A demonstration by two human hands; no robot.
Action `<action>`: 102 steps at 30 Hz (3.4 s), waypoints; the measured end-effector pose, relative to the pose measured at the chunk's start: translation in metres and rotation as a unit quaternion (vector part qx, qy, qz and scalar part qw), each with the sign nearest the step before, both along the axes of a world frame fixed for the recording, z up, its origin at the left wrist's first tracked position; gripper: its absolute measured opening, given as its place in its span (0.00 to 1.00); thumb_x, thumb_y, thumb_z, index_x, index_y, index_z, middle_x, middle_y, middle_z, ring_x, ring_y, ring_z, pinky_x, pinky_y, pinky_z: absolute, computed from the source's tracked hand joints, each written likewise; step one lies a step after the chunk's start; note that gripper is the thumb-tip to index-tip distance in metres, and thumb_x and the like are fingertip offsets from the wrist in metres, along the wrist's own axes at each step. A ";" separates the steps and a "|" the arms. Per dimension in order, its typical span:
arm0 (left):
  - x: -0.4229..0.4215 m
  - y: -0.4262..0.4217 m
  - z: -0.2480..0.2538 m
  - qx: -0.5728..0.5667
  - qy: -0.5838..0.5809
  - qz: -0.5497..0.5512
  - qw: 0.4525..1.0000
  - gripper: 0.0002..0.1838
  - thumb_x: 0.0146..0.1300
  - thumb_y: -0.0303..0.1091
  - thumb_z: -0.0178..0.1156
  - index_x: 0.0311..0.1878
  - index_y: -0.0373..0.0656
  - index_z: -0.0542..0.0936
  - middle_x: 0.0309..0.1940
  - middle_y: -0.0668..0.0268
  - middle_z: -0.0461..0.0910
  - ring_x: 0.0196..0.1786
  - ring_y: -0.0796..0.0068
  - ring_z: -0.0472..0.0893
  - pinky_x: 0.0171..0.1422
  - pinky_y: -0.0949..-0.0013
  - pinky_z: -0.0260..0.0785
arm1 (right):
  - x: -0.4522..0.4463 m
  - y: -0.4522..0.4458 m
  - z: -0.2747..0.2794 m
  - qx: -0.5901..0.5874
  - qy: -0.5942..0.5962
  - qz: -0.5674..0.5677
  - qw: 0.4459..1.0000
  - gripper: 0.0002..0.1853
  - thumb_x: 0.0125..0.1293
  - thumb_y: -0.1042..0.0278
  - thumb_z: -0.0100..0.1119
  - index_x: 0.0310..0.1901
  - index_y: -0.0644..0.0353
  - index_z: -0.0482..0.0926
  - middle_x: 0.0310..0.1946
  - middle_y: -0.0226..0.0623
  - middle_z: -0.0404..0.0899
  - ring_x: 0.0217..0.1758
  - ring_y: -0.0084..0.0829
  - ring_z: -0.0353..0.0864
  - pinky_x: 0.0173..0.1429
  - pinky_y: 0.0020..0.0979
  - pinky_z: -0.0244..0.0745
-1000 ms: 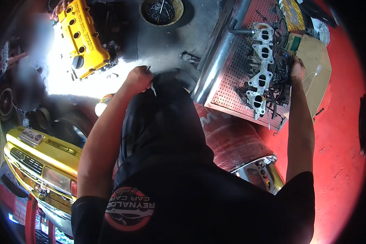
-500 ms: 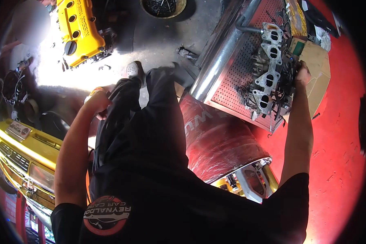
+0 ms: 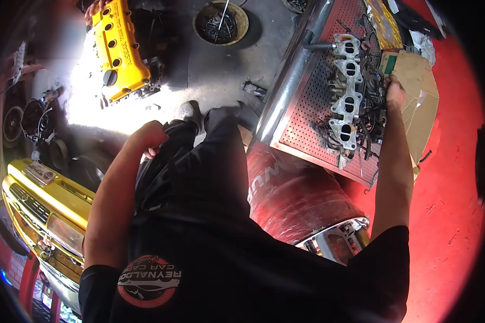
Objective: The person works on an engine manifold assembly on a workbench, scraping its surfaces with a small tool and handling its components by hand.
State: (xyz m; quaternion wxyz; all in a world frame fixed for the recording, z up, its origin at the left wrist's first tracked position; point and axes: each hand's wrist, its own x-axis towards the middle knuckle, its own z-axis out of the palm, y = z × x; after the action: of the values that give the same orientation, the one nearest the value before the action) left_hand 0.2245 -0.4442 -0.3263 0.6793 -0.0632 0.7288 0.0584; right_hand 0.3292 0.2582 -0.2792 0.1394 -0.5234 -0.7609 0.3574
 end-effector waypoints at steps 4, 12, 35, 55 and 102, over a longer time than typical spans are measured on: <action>0.009 -0.011 -0.017 0.145 0.199 -0.151 0.957 0.10 0.62 0.30 0.54 0.38 0.31 0.80 0.30 0.46 0.82 0.33 0.50 0.84 0.36 0.53 0.79 | 0.001 -0.006 0.003 0.022 -0.004 -0.008 1.000 0.18 0.61 0.56 0.60 0.30 0.66 0.84 0.27 0.34 0.83 0.30 0.24 0.78 0.41 0.25 0.71; 0.043 0.068 -0.011 0.323 0.312 -0.329 0.831 0.12 0.62 0.29 0.48 0.43 0.32 0.76 0.31 0.50 0.83 0.37 0.54 0.84 0.39 0.55 0.76 | 0.014 -0.037 0.010 0.143 -0.116 -0.026 0.983 0.23 0.58 0.47 0.58 0.38 0.62 0.86 0.33 0.43 0.85 0.41 0.36 0.82 0.53 0.34 0.71; 0.143 0.285 -0.013 0.419 0.268 0.118 0.860 0.21 0.73 0.48 0.47 0.39 0.37 0.76 0.30 0.43 0.79 0.36 0.38 0.80 0.39 0.43 0.70 | 0.019 -0.117 0.031 0.200 -0.036 -0.056 0.978 0.20 0.64 0.55 0.56 0.42 0.66 0.83 0.38 0.49 0.84 0.43 0.43 0.83 0.52 0.37 0.73; 0.143 0.296 0.036 0.387 0.261 0.108 0.878 0.22 0.74 0.47 0.45 0.37 0.36 0.76 0.28 0.43 0.81 0.36 0.39 0.81 0.41 0.45 0.71 | 0.018 -0.121 0.032 0.199 -0.085 -0.057 0.975 0.22 0.62 0.51 0.56 0.42 0.65 0.83 0.38 0.49 0.84 0.45 0.45 0.82 0.52 0.40 0.72; 0.119 0.294 0.015 0.412 0.289 0.130 0.854 0.21 0.73 0.52 0.46 0.43 0.41 0.72 0.25 0.43 0.78 0.34 0.36 0.78 0.37 0.40 0.66 | 0.016 -0.117 0.033 0.198 -0.068 -0.049 0.977 0.21 0.64 0.53 0.57 0.44 0.66 0.83 0.38 0.48 0.85 0.43 0.43 0.83 0.52 0.38 0.73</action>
State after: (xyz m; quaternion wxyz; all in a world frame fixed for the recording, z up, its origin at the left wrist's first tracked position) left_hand 0.3431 -0.1502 -0.3116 0.3881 0.1485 0.7866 0.4568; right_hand 0.3453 0.1413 -0.2463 0.2052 -0.5451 -0.7978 0.1559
